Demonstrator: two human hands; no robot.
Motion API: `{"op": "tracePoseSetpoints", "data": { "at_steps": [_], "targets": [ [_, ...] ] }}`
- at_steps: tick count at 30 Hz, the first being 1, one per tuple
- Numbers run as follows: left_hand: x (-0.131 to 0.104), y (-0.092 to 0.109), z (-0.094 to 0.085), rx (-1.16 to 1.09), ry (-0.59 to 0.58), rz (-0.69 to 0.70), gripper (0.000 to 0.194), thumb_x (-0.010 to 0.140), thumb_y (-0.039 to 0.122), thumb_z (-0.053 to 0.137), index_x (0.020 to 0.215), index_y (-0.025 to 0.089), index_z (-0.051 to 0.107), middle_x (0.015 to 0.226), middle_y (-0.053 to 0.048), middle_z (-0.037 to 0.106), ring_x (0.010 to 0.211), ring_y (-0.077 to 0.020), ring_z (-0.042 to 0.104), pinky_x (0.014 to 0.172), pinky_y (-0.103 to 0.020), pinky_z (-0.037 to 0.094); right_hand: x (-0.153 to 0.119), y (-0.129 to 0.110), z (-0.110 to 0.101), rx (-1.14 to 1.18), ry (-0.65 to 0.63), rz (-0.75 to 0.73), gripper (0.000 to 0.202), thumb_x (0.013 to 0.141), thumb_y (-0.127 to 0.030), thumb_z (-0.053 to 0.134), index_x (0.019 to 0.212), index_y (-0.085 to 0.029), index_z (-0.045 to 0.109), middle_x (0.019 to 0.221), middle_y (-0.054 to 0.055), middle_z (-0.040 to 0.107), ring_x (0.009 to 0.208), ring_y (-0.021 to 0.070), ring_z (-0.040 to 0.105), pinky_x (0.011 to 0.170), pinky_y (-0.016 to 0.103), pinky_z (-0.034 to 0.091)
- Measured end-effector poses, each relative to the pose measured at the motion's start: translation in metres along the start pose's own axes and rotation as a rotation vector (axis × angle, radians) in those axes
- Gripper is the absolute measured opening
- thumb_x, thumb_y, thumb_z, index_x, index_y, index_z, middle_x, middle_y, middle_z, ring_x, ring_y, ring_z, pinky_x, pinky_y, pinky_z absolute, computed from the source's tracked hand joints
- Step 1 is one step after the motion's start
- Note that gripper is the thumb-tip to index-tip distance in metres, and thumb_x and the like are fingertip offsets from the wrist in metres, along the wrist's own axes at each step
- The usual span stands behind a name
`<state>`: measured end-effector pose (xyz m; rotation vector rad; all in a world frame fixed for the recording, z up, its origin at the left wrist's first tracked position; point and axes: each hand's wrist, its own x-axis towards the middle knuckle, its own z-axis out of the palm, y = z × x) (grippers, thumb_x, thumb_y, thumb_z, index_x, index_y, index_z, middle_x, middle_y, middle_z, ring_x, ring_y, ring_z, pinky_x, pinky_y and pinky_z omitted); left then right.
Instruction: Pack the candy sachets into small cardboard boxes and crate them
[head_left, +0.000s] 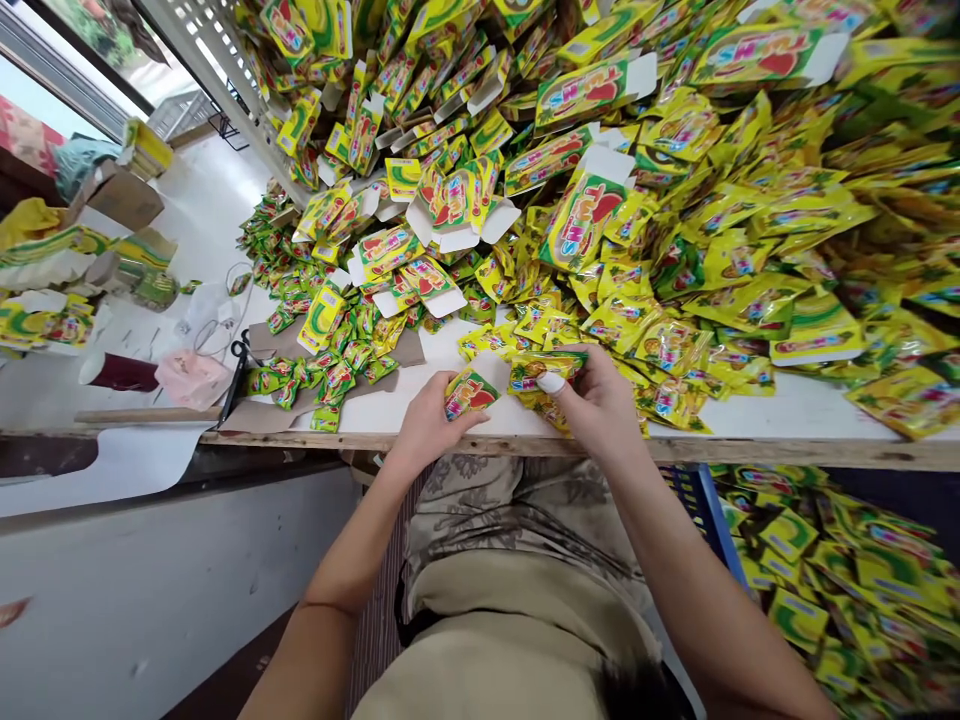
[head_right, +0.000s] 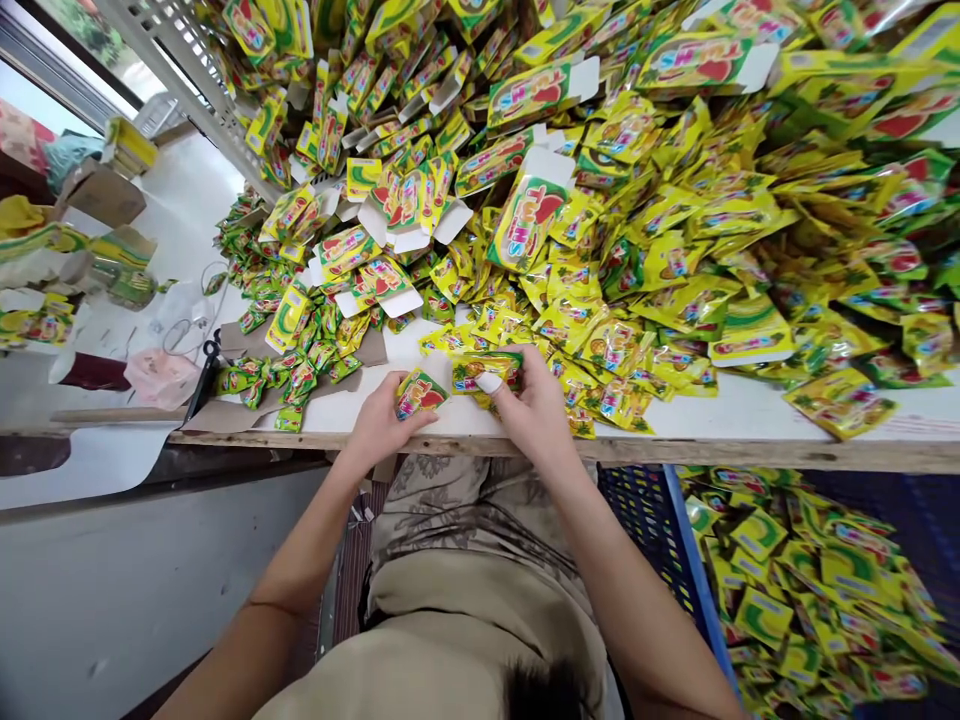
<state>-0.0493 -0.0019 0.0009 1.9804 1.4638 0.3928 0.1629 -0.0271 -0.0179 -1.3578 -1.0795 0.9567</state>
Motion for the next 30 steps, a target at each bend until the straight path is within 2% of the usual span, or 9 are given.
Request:
{"op": "tracePoseSetpoints", "data": {
  "at_steps": [4,8,12,14,18,21,23,27,30],
  "targets": [
    [0.005,0.001,0.007,-0.029,0.043,-0.018,0.027,0.094,0.042,0.040,0.104,0.021,0.055,0.095,-0.004,0.066,0.085,-0.0173,0.060,0.076,-0.028,0.044,-0.001,0.002,0.001,-0.052,0.022,-0.014,0.026,0.079,-0.038,0.066,0.097,-0.023,0.054,0.085,0.002,0.060,0.078,0.0198,0.058,0.070,0.033,0.047],
    [0.007,0.002,0.013,0.022,0.153,0.003,0.030,0.096,0.039,0.036,0.088,0.022,0.058,0.081,-0.003,0.063,0.077,-0.0167,0.057,0.071,-0.027,0.040,-0.002,-0.001,0.001,-0.100,0.016,-0.012,0.026,0.082,-0.040,0.062,0.100,-0.023,0.052,0.087,0.003,0.061,0.080,0.0204,0.058,0.070,0.033,0.048],
    [0.008,0.002,0.017,0.060,0.194,0.057,0.035,0.097,0.041,0.033,0.086,0.021,0.059,0.079,-0.004,0.063,0.076,-0.0170,0.056,0.069,-0.028,0.039,-0.001,-0.008,0.002,-0.275,0.003,-0.005,0.026,0.085,-0.042,0.057,0.102,-0.024,0.051,0.082,0.003,0.060,0.069,0.0197,0.055,0.059,0.031,0.044],
    [0.007,0.002,0.018,0.067,0.198,0.081,0.036,0.098,0.041,0.031,0.089,0.021,0.059,0.082,-0.005,0.064,0.078,-0.0171,0.057,0.071,-0.028,0.039,0.000,-0.012,0.002,-0.399,-0.057,-0.048,0.020,0.085,-0.038,0.056,0.099,-0.023,0.051,0.079,0.004,0.058,0.067,0.0200,0.053,0.057,0.031,0.043],
    [0.007,0.003,0.019,0.106,0.208,0.122,0.038,0.098,0.040,0.030,0.092,0.019,0.061,0.085,-0.007,0.065,0.081,-0.0186,0.058,0.074,-0.030,0.040,0.002,-0.019,0.002,-0.598,-0.199,-0.222,0.007,0.083,-0.026,0.054,0.088,-0.021,0.054,0.090,0.009,0.054,0.080,0.0237,0.054,0.066,0.034,0.045],
    [0.007,0.007,0.020,0.150,0.196,0.159,0.039,0.098,0.040,0.031,0.089,0.019,0.062,0.085,-0.008,0.066,0.082,-0.0197,0.058,0.075,-0.031,0.039,0.006,-0.021,0.003,-0.690,-0.315,-0.214,0.006,0.081,-0.020,0.055,0.087,-0.020,0.056,0.088,0.010,0.057,0.074,0.0225,0.054,0.063,0.033,0.044],
    [0.007,0.009,0.022,0.142,0.216,0.160,0.039,0.098,0.040,0.030,0.090,0.018,0.062,0.085,-0.008,0.066,0.082,-0.0197,0.058,0.075,-0.031,0.040,0.010,-0.021,0.004,-0.649,-0.319,-0.182,0.013,0.078,-0.020,0.058,0.091,-0.019,0.058,0.085,0.008,0.061,0.072,0.0221,0.056,0.063,0.032,0.044],
    [0.007,0.012,0.026,0.011,0.323,0.095,0.038,0.098,0.040,0.029,0.093,0.019,0.060,0.086,-0.006,0.065,0.081,-0.0177,0.057,0.074,-0.029,0.040,0.014,-0.018,0.008,-0.475,-0.150,-0.147,0.022,0.078,-0.027,0.062,0.100,-0.020,0.061,0.091,0.007,0.069,0.079,0.0232,0.062,0.068,0.034,0.048],
    [0.007,0.013,0.028,-0.126,0.366,0.030,0.036,0.097,0.043,0.031,0.091,0.019,0.058,0.081,-0.004,0.062,0.077,-0.0161,0.056,0.072,-0.028,0.039,0.015,-0.018,0.008,-0.448,-0.177,-0.250,0.023,0.082,-0.020,0.054,0.103,-0.021,0.064,0.097,0.009,0.068,0.088,0.0244,0.063,0.075,0.037,0.049]
  ]
}}
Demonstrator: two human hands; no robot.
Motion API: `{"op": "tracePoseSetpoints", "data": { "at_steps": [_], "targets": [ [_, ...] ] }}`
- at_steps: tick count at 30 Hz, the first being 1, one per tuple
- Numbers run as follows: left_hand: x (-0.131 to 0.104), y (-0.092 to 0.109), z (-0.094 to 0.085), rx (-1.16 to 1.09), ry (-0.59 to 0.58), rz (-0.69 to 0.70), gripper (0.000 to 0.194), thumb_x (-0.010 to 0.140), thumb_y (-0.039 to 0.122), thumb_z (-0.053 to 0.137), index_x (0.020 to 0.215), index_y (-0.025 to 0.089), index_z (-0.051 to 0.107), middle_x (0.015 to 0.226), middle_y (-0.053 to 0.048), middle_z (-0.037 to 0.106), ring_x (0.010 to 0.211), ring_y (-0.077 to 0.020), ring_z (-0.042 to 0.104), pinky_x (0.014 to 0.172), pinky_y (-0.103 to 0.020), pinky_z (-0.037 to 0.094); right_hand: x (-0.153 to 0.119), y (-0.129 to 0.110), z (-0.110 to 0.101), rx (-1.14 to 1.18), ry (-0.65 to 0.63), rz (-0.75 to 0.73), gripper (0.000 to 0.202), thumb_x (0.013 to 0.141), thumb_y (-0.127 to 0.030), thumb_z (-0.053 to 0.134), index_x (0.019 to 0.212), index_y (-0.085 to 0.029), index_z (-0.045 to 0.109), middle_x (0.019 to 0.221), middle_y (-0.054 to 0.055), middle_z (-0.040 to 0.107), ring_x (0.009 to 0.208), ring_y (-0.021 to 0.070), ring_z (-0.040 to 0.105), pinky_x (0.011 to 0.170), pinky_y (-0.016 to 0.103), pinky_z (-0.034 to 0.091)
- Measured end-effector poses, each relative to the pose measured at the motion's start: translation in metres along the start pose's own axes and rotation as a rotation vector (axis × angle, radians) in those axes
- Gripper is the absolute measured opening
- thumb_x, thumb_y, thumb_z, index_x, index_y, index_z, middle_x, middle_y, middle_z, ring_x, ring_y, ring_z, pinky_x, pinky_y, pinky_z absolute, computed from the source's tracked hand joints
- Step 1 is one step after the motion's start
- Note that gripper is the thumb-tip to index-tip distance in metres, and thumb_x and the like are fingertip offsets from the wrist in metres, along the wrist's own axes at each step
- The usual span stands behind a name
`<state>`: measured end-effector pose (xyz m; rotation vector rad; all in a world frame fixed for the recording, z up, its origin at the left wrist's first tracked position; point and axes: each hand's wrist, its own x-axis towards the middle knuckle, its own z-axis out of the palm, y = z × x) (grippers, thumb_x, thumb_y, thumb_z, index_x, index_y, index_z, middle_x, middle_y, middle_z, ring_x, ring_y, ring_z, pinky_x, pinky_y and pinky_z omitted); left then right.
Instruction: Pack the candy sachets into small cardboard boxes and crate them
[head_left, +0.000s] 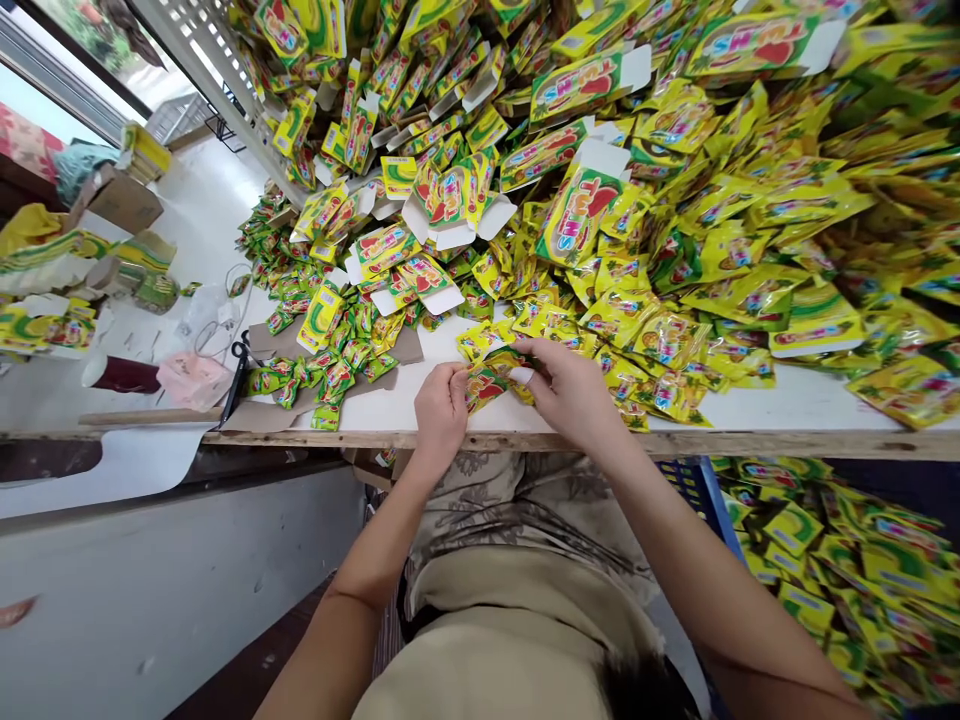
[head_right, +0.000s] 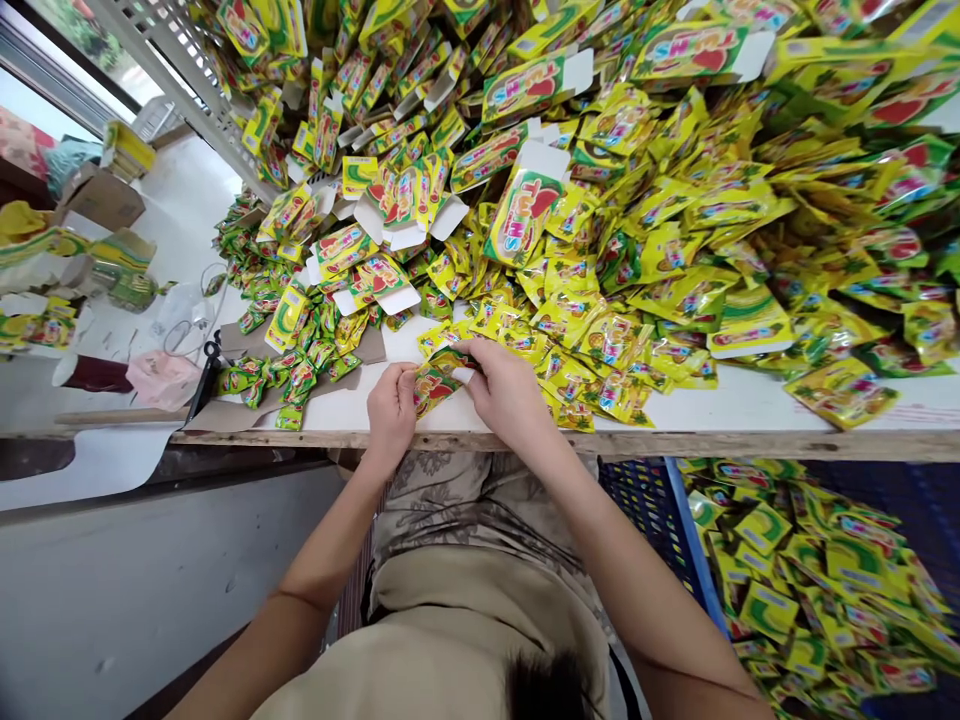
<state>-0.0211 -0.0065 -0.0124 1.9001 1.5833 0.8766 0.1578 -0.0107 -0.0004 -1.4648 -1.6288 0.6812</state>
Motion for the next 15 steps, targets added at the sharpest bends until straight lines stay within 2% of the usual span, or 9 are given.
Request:
{"op": "tracePoseSetpoints", "data": {
  "at_steps": [2,4,6,8,12,15],
  "targets": [
    [0.000,0.000,0.001,-0.130,-0.043,-0.054,0.033,0.096,0.045,0.035,0.091,0.019,0.056,0.077,-0.002,0.060,0.072,-0.0146,0.053,0.069,-0.026,0.039,0.003,0.000,-0.004,-0.006,-0.006,-0.081,0.029,0.082,-0.015,0.050,0.105,-0.020,0.066,0.097,0.009,0.067,0.092,0.0241,0.062,0.078,0.038,0.049],
    [0.001,0.000,0.003,-0.314,-0.158,-0.101,0.029,0.092,0.046,0.044,0.094,0.020,0.055,0.079,0.000,0.059,0.071,-0.0133,0.052,0.067,-0.025,0.040,0.008,0.000,-0.008,-0.024,-0.004,-0.108,0.032,0.081,-0.013,0.049,0.105,-0.021,0.068,0.092,0.009,0.066,0.086,0.0228,0.061,0.075,0.036,0.049],
    [0.003,0.001,0.004,-0.491,-0.273,-0.136,0.030,0.086,0.047,0.055,0.099,0.019,0.053,0.085,-0.001,0.060,0.076,-0.0130,0.054,0.070,-0.024,0.042,0.015,0.001,-0.012,-0.043,-0.031,-0.111,0.033,0.078,-0.009,0.050,0.101,-0.022,0.070,0.088,0.007,0.066,0.080,0.0213,0.061,0.070,0.034,0.048],
    [0.006,0.003,0.006,-0.594,-0.336,-0.161,0.035,0.081,0.046,0.063,0.100,0.019,0.053,0.091,-0.002,0.061,0.083,-0.0138,0.055,0.075,-0.024,0.043,0.023,0.001,-0.013,-0.063,-0.108,-0.127,0.034,0.072,-0.005,0.051,0.095,-0.022,0.071,0.086,0.005,0.068,0.077,0.0202,0.061,0.069,0.032,0.048],
    [0.008,0.004,0.006,-0.680,-0.354,-0.219,0.040,0.074,0.045,0.070,0.100,0.018,0.053,0.092,-0.002,0.061,0.085,-0.0144,0.056,0.077,-0.025,0.045,0.035,-0.001,-0.013,-0.118,-0.263,-0.156,0.030,0.069,-0.003,0.052,0.084,-0.020,0.072,0.081,0.004,0.068,0.077,0.0191,0.062,0.071,0.031,0.047],
    [0.007,0.003,0.007,-0.789,-0.330,-0.283,0.042,0.073,0.043,0.073,0.101,0.019,0.053,0.093,-0.002,0.063,0.084,-0.0145,0.058,0.077,-0.027,0.047,0.035,-0.007,-0.012,-0.136,-0.226,-0.197,0.034,0.074,-0.003,0.050,0.094,-0.020,0.072,0.089,0.006,0.068,0.086,0.0203,0.062,0.076,0.032,0.047]
  ]
}}
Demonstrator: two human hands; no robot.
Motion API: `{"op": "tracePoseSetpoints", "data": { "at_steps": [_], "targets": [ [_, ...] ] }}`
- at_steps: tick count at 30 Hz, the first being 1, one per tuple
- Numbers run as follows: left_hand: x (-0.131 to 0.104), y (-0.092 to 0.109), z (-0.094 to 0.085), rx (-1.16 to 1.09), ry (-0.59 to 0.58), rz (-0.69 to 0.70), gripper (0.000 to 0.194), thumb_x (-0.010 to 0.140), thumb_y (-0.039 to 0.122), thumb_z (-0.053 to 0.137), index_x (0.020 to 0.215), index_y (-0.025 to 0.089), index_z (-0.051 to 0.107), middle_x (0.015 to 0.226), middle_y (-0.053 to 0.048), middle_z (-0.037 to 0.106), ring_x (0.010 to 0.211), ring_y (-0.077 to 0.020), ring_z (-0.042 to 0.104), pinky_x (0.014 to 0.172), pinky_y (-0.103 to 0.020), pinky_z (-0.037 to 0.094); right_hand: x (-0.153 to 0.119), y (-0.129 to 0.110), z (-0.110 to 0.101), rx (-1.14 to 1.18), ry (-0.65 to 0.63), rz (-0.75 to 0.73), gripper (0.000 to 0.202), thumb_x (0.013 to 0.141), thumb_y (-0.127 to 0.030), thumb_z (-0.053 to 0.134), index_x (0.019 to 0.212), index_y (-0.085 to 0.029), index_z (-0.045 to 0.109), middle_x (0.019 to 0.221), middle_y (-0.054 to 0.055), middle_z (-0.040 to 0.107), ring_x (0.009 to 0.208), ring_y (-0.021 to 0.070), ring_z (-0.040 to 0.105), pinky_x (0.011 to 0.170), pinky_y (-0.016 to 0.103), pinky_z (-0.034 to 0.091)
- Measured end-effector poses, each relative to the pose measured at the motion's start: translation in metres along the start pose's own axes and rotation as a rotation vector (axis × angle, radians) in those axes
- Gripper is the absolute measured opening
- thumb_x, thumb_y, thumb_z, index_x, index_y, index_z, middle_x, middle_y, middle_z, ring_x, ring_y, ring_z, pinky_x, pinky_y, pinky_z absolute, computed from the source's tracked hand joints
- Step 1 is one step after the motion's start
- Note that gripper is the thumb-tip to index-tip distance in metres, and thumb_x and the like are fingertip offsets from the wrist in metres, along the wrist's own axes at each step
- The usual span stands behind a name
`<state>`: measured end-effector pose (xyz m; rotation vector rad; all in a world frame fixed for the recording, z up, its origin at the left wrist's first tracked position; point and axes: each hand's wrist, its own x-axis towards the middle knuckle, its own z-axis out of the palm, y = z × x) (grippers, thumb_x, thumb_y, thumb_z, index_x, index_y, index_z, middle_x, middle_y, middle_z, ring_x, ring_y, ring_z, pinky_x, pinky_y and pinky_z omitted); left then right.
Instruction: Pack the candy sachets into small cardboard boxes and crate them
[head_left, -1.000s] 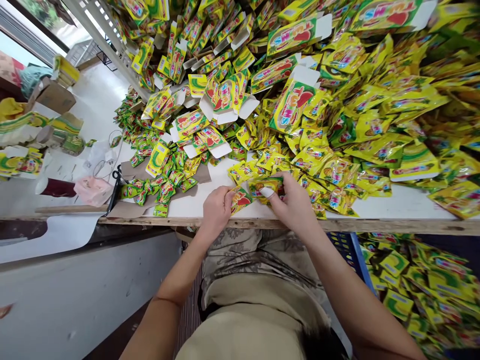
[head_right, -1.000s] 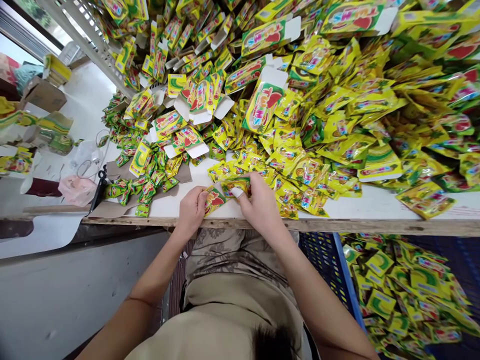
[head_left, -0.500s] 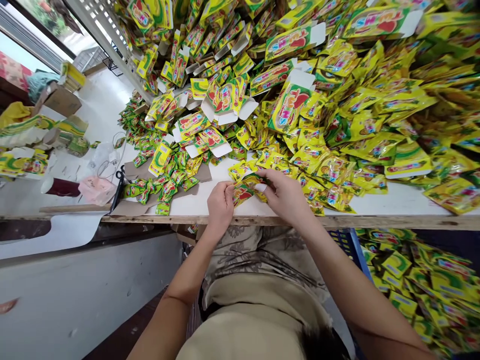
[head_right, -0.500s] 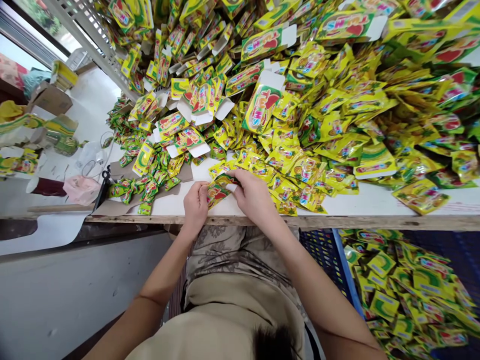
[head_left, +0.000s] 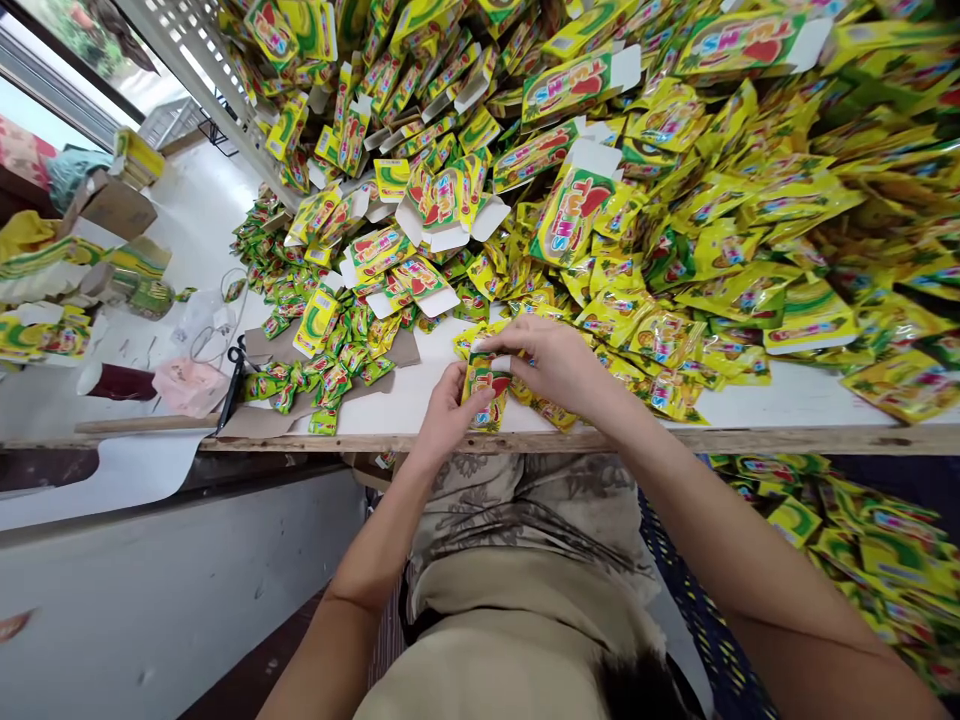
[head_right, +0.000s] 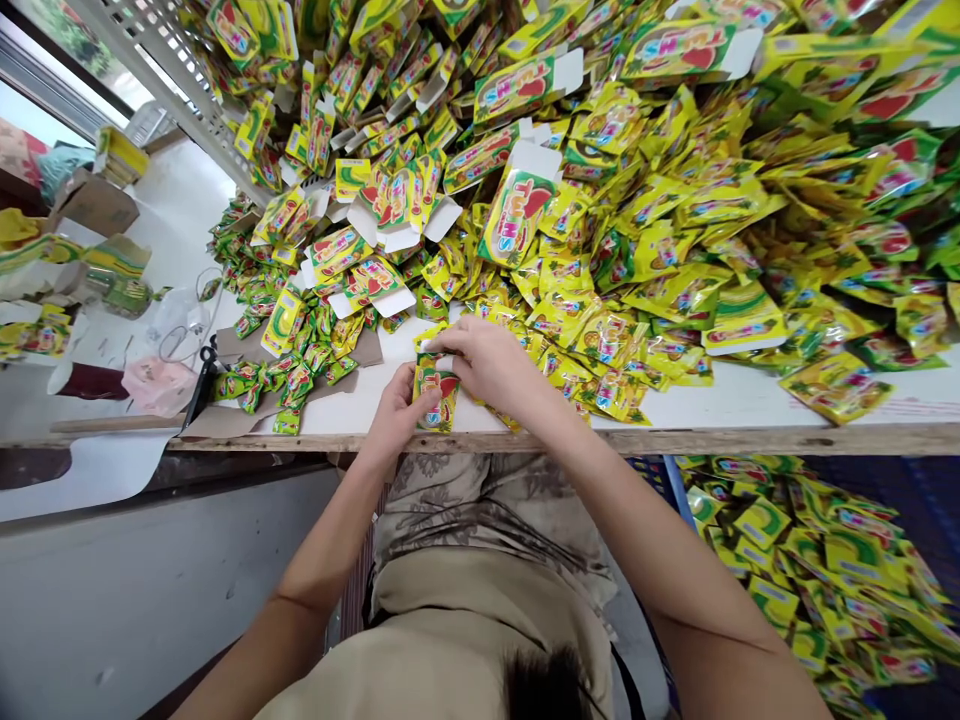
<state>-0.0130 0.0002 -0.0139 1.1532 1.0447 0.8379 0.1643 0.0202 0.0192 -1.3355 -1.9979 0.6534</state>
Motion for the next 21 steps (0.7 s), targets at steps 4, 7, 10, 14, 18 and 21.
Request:
{"op": "tracePoseSetpoints", "data": {
  "at_steps": [4,7,10,14,18,21],
  "targets": [
    [0.000,-0.003,0.001,-0.065,0.030,-0.007,0.046,0.070,0.043,0.075,0.103,0.020,0.052,0.096,-0.003,0.064,0.084,-0.0152,0.061,0.078,-0.028,0.049,-0.009,-0.011,0.003,-0.117,0.101,-0.021,0.025,0.087,-0.015,0.049,0.099,-0.021,0.070,0.096,0.009,0.067,0.092,0.0224,0.060,0.073,0.033,0.045],
    [0.000,-0.005,0.003,-0.060,0.050,-0.016,0.048,0.070,0.045,0.074,0.104,0.020,0.051,0.094,-0.003,0.064,0.083,-0.0152,0.061,0.076,-0.028,0.049,-0.014,-0.017,0.004,-0.251,0.127,-0.010,0.024,0.091,-0.021,0.048,0.094,-0.022,0.071,0.099,0.010,0.066,0.094,0.0243,0.058,0.068,0.033,0.042],
    [0.000,-0.006,0.004,-0.053,0.071,-0.006,0.046,0.072,0.044,0.072,0.104,0.020,0.050,0.092,-0.002,0.064,0.081,-0.0148,0.061,0.074,-0.027,0.049,-0.016,-0.018,0.003,-0.324,0.031,-0.032,0.023,0.090,-0.019,0.048,0.094,-0.021,0.071,0.098,0.009,0.066,0.085,0.0220,0.058,0.059,0.031,0.038],
    [-0.002,-0.007,0.006,-0.075,0.056,-0.008,0.042,0.073,0.038,0.073,0.103,0.020,0.050,0.091,-0.002,0.063,0.080,-0.0144,0.060,0.073,-0.026,0.048,-0.016,-0.017,0.005,-0.320,0.013,0.003,0.020,0.086,-0.021,0.053,0.095,-0.021,0.070,0.105,0.010,0.060,0.076,0.0194,0.056,0.053,0.029,0.035],
    [-0.004,-0.007,0.007,-0.066,0.075,0.008,0.041,0.072,0.032,0.073,0.103,0.019,0.050,0.093,-0.002,0.062,0.082,-0.0134,0.058,0.074,-0.025,0.047,-0.017,-0.013,0.009,-0.176,-0.021,0.007,0.018,0.082,-0.020,0.058,0.094,-0.019,0.071,0.104,0.011,0.055,0.083,0.0219,0.056,0.065,0.033,0.045],
    [-0.006,-0.006,0.008,-0.050,0.089,0.019,0.040,0.071,0.029,0.073,0.103,0.019,0.050,0.092,-0.001,0.062,0.082,-0.0131,0.058,0.075,-0.025,0.046,-0.019,-0.011,0.007,-0.079,-0.041,-0.020,0.017,0.080,-0.020,0.061,0.095,-0.019,0.070,0.106,0.012,0.053,0.094,0.0248,0.056,0.077,0.038,0.048]
  ]
}}
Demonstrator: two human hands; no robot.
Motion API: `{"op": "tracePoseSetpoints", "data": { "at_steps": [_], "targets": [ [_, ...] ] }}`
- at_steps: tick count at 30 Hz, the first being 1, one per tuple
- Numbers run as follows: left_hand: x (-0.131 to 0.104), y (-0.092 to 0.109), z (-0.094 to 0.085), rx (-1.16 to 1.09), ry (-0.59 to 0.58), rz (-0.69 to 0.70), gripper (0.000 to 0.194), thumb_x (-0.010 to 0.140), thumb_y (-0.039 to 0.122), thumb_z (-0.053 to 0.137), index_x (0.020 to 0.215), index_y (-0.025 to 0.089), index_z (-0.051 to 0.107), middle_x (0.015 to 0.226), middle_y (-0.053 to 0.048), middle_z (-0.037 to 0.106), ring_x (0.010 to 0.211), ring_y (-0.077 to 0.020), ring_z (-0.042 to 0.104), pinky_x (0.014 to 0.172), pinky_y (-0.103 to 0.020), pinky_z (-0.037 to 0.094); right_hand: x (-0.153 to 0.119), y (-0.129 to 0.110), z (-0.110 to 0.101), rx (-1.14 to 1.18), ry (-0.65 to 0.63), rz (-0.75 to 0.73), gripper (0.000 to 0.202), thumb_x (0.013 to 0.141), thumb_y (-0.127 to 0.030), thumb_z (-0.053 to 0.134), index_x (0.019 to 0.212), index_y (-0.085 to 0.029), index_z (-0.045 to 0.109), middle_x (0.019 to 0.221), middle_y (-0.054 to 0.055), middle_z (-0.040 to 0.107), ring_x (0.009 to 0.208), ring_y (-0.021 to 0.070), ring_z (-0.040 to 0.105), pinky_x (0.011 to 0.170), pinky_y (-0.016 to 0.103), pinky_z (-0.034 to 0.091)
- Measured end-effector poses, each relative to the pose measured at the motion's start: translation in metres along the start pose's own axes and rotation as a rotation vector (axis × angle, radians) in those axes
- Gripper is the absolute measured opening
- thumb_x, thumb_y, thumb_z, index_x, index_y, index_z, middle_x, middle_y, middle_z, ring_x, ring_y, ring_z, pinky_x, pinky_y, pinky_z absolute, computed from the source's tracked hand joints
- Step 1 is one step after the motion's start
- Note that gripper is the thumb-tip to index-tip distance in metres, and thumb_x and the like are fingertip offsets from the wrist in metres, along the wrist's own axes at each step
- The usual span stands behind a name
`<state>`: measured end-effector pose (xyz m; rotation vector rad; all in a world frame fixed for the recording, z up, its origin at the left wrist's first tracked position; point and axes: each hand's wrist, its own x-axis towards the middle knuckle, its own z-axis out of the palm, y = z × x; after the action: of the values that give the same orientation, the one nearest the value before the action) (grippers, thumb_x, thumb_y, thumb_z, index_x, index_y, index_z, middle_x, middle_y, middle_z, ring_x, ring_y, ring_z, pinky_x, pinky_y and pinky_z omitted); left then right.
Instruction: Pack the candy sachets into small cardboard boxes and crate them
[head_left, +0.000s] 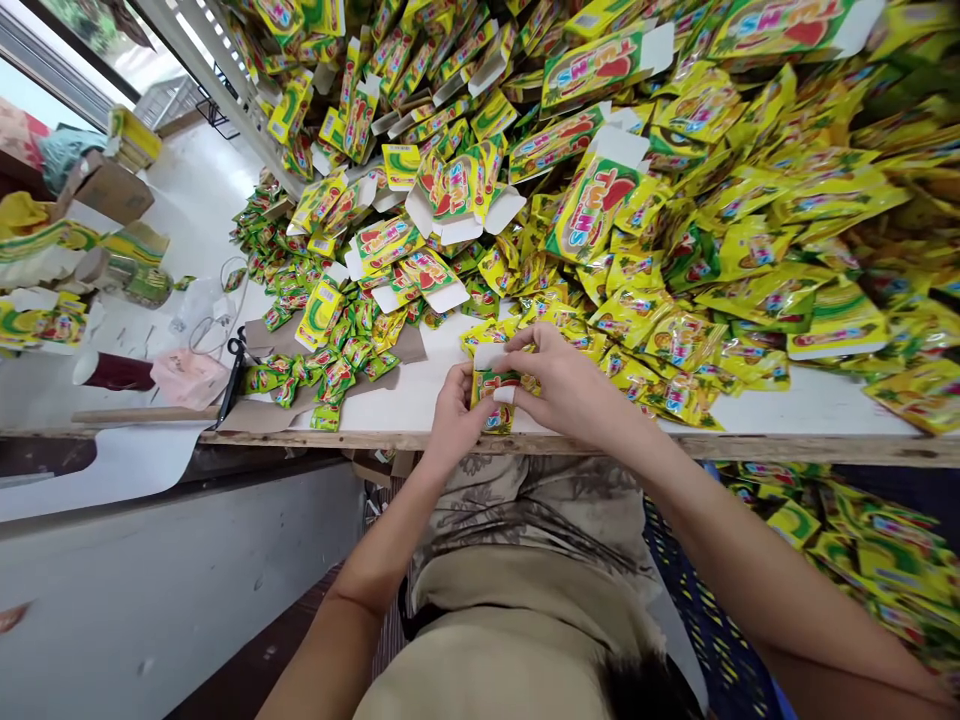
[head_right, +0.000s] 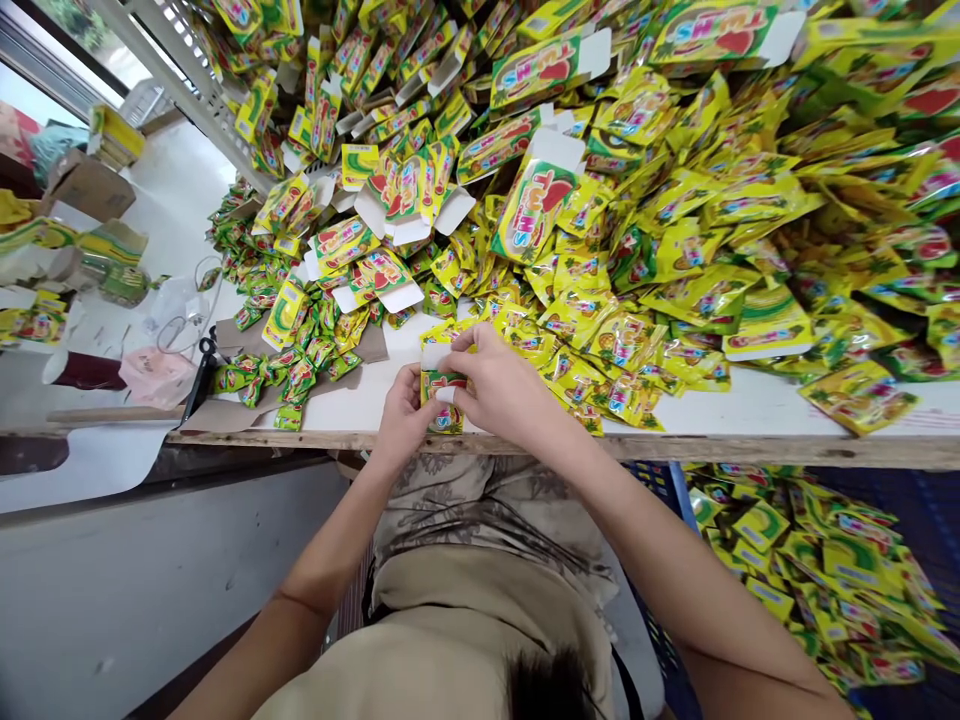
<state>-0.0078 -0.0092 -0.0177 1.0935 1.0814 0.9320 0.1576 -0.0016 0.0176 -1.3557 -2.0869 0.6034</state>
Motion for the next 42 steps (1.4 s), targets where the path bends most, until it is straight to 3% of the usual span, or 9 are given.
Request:
{"op": "tracePoseSetpoints", "data": {
  "at_steps": [7,12,16,22,25,28,34,39,42],
  "targets": [
    [-0.006,0.001,0.002,0.007,-0.005,0.028,0.043,0.070,0.031,0.074,0.105,0.019,0.050,0.096,-0.003,0.064,0.086,-0.0149,0.060,0.080,-0.028,0.046,-0.008,0.001,-0.003,-0.062,0.067,0.021,0.012,0.080,-0.021,0.062,0.087,-0.016,0.070,0.123,0.017,0.047,0.113,0.0319,0.051,0.091,0.046,0.046],
    [-0.007,0.002,0.000,0.045,-0.009,0.056,0.041,0.072,0.027,0.071,0.106,0.018,0.050,0.100,-0.004,0.063,0.088,-0.0147,0.059,0.080,-0.026,0.045,-0.008,0.004,-0.003,-0.072,-0.015,-0.017,0.014,0.080,-0.023,0.063,0.089,-0.016,0.071,0.132,0.019,0.047,0.126,0.0368,0.044,0.101,0.053,0.040],
    [-0.008,0.003,0.001,0.095,-0.020,0.059,0.038,0.071,0.023,0.070,0.103,0.017,0.052,0.095,-0.002,0.061,0.086,-0.0140,0.057,0.079,-0.024,0.045,-0.005,0.005,-0.006,0.007,-0.123,-0.018,0.018,0.082,-0.029,0.062,0.090,-0.017,0.072,0.135,0.019,0.048,0.128,0.0365,0.045,0.100,0.052,0.041],
    [-0.005,0.003,-0.004,0.164,-0.070,-0.015,0.039,0.066,0.024,0.074,0.100,0.017,0.056,0.090,0.000,0.064,0.080,-0.0139,0.058,0.075,-0.024,0.046,-0.004,0.006,-0.007,0.103,-0.133,-0.013,0.016,0.081,-0.026,0.062,0.092,-0.019,0.072,0.136,0.016,0.051,0.130,0.0346,0.045,0.104,0.052,0.039],
    [-0.002,-0.001,-0.009,0.160,-0.067,-0.073,0.041,0.063,0.025,0.077,0.098,0.015,0.058,0.088,-0.002,0.067,0.079,-0.0154,0.060,0.075,-0.026,0.048,-0.005,0.012,-0.009,0.272,-0.028,0.072,0.023,0.082,-0.027,0.060,0.101,-0.021,0.070,0.126,0.014,0.058,0.121,0.0299,0.053,0.098,0.048,0.045],
    [0.001,-0.004,-0.011,0.126,-0.030,-0.098,0.046,0.061,0.028,0.080,0.099,0.015,0.059,0.090,-0.004,0.070,0.079,-0.0172,0.063,0.076,-0.028,0.050,-0.009,0.021,-0.003,0.549,0.077,0.266,0.032,0.084,-0.035,0.059,0.113,-0.022,0.063,0.116,0.011,0.064,0.106,0.0251,0.061,0.089,0.042,0.050],
    [0.004,-0.001,-0.008,0.109,-0.073,-0.052,0.049,0.066,0.030,0.078,0.108,0.015,0.059,0.104,-0.008,0.069,0.090,-0.0186,0.063,0.082,-0.029,0.049,-0.013,0.021,0.023,0.972,-0.118,0.410,0.041,0.079,-0.055,0.062,0.100,-0.020,0.068,0.101,0.005,0.071,0.096,0.0237,0.063,0.091,0.041,0.048],
    [0.005,-0.001,-0.009,0.101,-0.068,-0.053,0.044,0.064,0.032,0.079,0.101,0.014,0.061,0.094,-0.006,0.070,0.085,-0.0180,0.063,0.079,-0.028,0.049,-0.008,0.020,0.029,1.263,-0.176,0.549,0.049,0.072,-0.061,0.068,0.102,-0.022,0.071,0.099,0.006,0.073,0.099,0.0258,0.064,0.090,0.040,0.048],
    [0.006,-0.001,-0.008,0.140,-0.073,-0.064,0.049,0.061,0.030,0.081,0.103,0.014,0.059,0.096,-0.006,0.070,0.085,-0.0172,0.062,0.078,-0.028,0.049,-0.007,0.021,0.030,1.408,-0.189,0.578,0.047,0.068,-0.056,0.074,0.100,-0.021,0.073,0.104,0.007,0.073,0.105,0.0260,0.063,0.098,0.041,0.044]
  ]
}}
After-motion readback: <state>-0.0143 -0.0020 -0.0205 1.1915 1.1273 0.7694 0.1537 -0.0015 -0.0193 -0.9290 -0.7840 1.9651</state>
